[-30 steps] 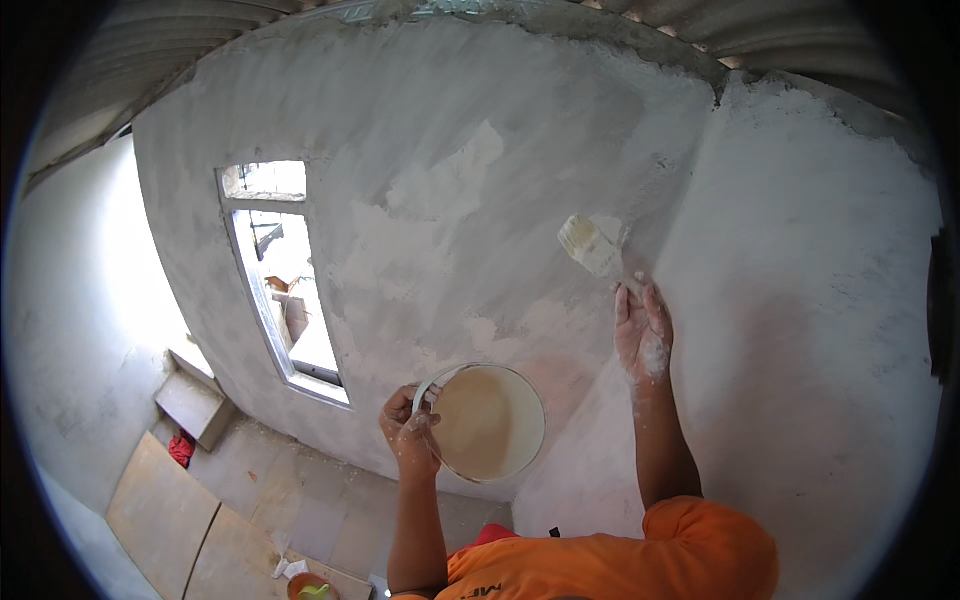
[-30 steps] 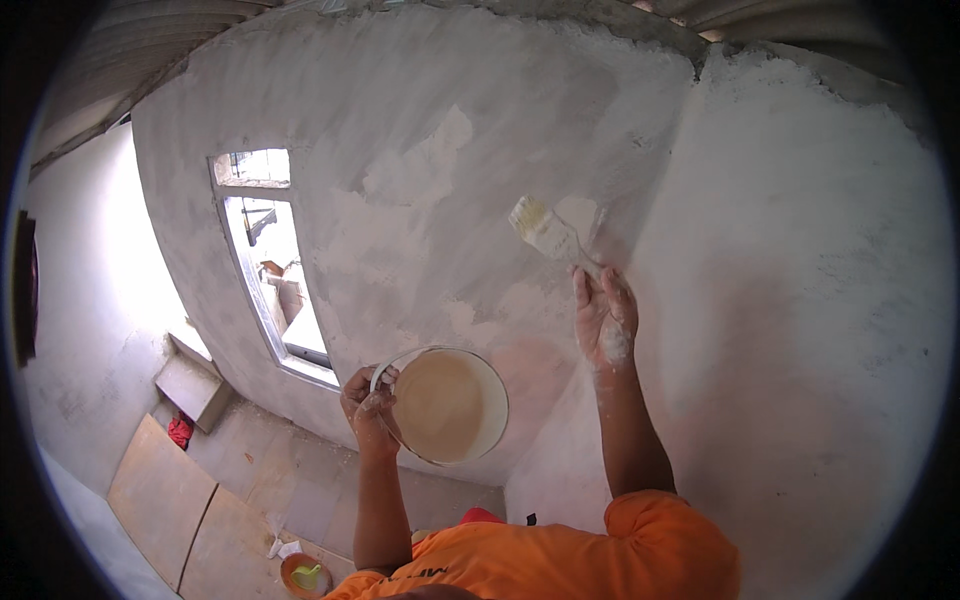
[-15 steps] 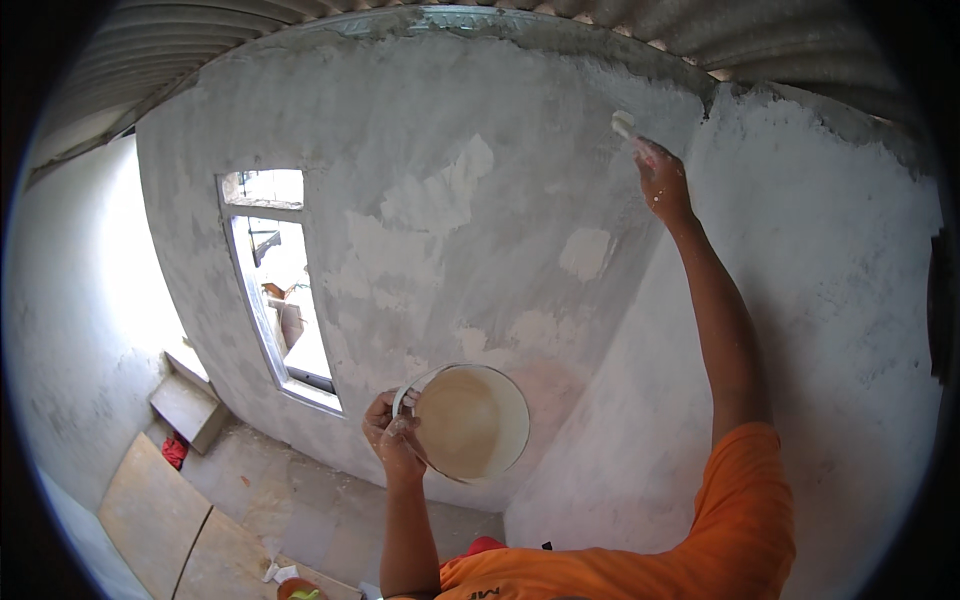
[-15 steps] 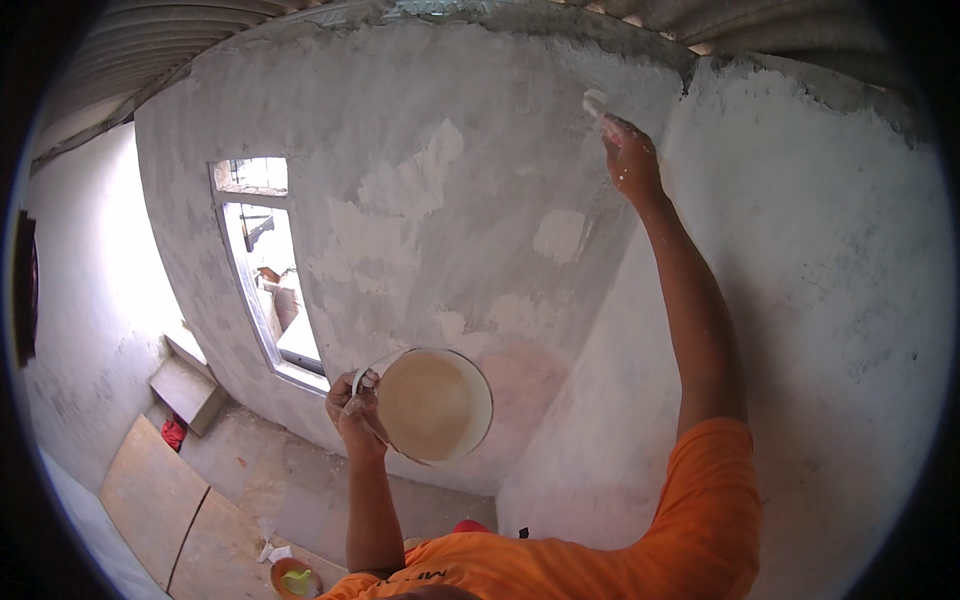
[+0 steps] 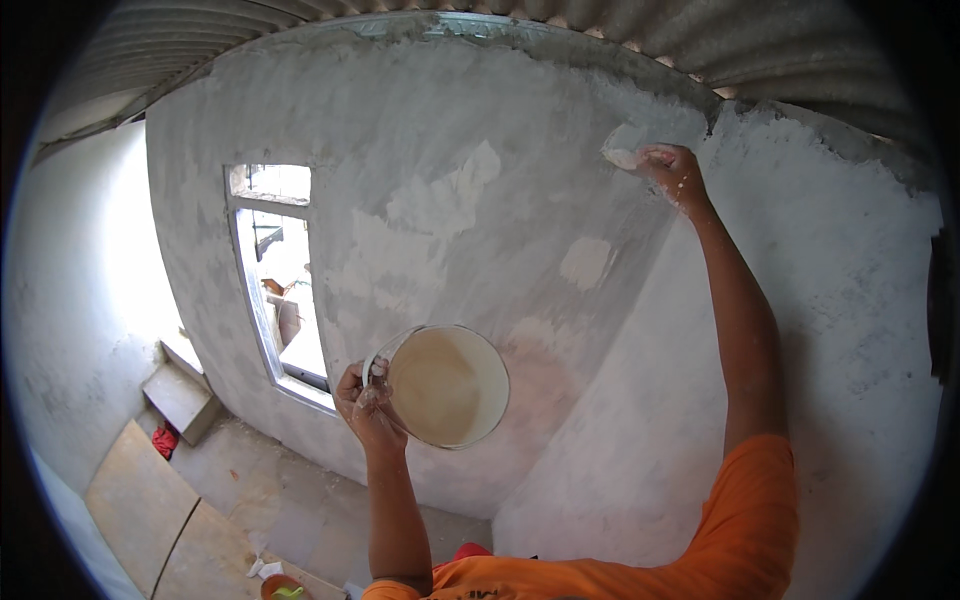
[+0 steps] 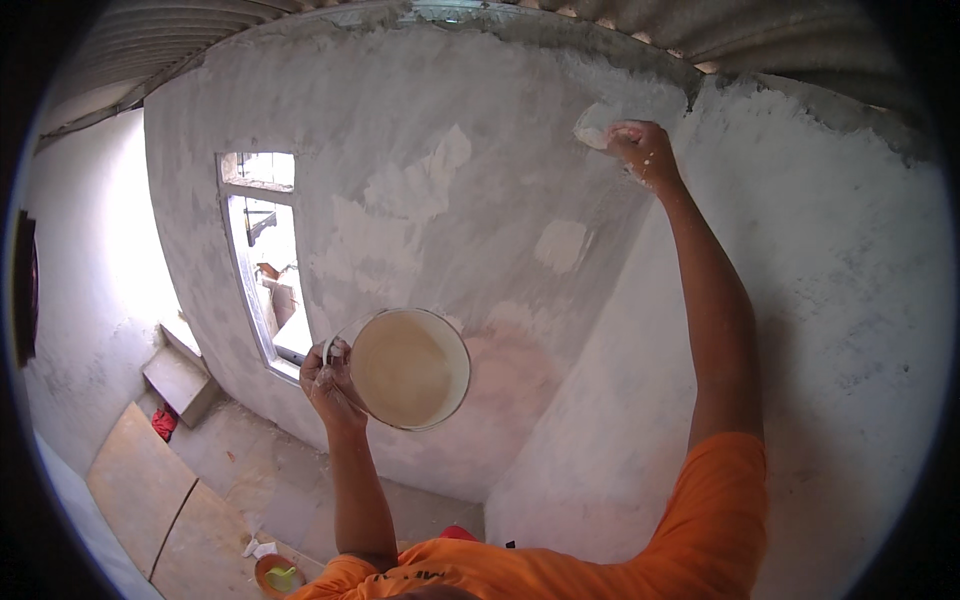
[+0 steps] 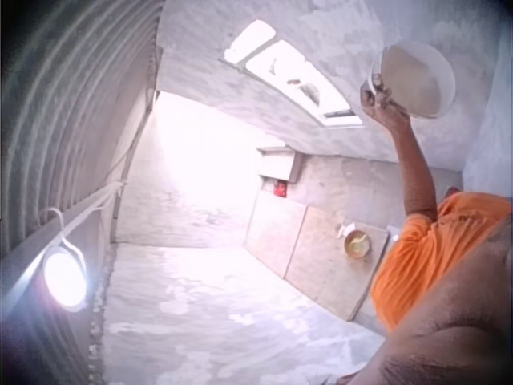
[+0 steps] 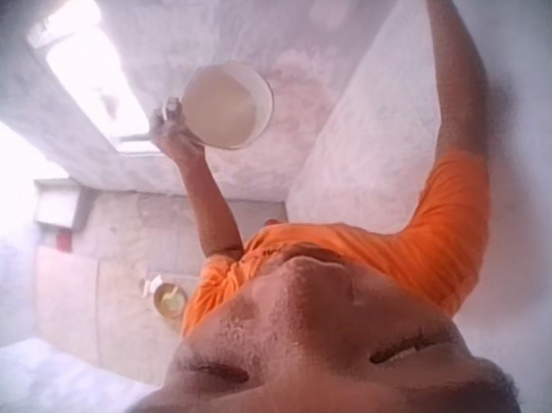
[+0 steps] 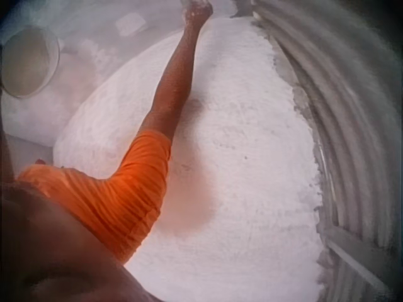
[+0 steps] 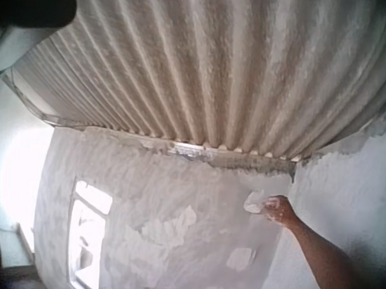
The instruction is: The person applies white plaster to a concrete wall using a brush, dipping the brush into a bucket of plaster and smoothing it onto the surface.
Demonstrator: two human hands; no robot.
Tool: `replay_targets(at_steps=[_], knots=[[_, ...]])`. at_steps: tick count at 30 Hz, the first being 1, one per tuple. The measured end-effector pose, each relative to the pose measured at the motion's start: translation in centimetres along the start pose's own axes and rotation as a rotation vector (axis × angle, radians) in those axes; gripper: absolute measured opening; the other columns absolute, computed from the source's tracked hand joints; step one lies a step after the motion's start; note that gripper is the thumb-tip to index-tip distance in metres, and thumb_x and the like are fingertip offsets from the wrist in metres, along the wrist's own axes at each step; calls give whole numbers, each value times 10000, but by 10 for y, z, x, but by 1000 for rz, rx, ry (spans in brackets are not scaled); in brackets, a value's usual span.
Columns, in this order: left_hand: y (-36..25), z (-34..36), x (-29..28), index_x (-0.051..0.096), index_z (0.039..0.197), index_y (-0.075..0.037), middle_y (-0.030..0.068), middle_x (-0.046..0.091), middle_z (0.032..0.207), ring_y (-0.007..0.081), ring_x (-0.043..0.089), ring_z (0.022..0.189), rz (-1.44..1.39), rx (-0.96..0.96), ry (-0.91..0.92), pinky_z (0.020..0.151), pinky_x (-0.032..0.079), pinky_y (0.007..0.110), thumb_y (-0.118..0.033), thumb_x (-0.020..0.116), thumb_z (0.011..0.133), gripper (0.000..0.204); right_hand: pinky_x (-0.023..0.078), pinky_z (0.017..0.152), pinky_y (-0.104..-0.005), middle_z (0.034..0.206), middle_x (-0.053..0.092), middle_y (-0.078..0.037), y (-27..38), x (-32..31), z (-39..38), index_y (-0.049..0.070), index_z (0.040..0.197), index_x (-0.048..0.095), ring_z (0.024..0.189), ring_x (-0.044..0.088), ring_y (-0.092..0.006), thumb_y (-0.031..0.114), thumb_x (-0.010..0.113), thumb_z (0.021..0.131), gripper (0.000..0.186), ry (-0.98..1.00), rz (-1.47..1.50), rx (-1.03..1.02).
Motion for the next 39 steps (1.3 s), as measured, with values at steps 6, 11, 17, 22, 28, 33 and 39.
replay_targets(at_steps=[6, 11, 17, 22, 28, 33, 39], knots=[[-16, 8, 34, 625, 935, 35, 129, 657, 953, 128, 613, 772, -75, 83, 72, 633, 489, 173, -30, 604, 734, 213, 524, 880, -317, 1065, 740, -152, -8, -26, -13, -43, 1173, 689, 984, 702, -227, 120, 660, 927, 296, -320, -6, -110], [-14, 10, 25, 613, 927, 24, 128, 658, 949, 140, 622, 795, -102, 74, 73, 688, 524, 199, -98, 725, 746, 245, 545, 843, -354, 998, 750, -177, 20, -9, 12, -4, 1083, 736, 949, 722, -248, 144, 662, 928, 227, -10, -26, -49], [-3, 0, -5, 614, 915, 4, 107, 665, 909, 131, 619, 774, -89, 6, 19, 702, 522, 215, -89, 730, 745, 226, 542, 819, -338, 975, 752, -176, 9, -14, 24, -23, 1077, 727, 872, 727, -253, 167, 687, 905, 259, -254, -204, -128], [-10, 1, -17, 620, 932, 13, 105, 665, 912, 153, 639, 786, -56, 15, 45, 701, 540, 215, -46, 690, 725, 226, 530, 838, -303, 957, 757, -123, -25, -44, 34, -19, 1085, 725, 863, 706, -173, 101, 655, 879, 249, -190, 394, 26], [-14, -3, -34, 618, 922, 23, 119, 660, 919, 195, 668, 871, 70, 68, -61, 743, 567, 224, -23, 628, 701, 226, 527, 862, -306, 1014, 746, -159, -2, -2, 6, -10, 1108, 716, 949, 706, -198, 116, 675, 872, 270, -103, -276, -158], [-14, -6, -47, 607, 945, 25, 125, 657, 919, 194, 661, 876, 58, 68, -28, 773, 570, 244, -41, 634, 709, 246, 532, 876, -325, 1062, 742, -183, 17, -27, 16, -31, 1129, 703, 942, 714, -213, 151, 676, 930, 271, -330, 65, -123], [-12, -10, -48, 602, 949, 25, 122, 655, 931, 175, 651, 856, 39, 62, -32, 743, 550, 232, -54, 650, 731, 238, 528, 906, -355, 1052, 737, -188, 25, 31, 13, -27, 1115, 712, 995, 710, -272, 167, 648, 959, 257, -14, -128, -115]])
Point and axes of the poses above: each hand's wrist, its own z-axis towards the middle knuckle, its own x-axis out of the palm, y = z × x, the point moved 7 cm from there along z, towards the middle knuckle
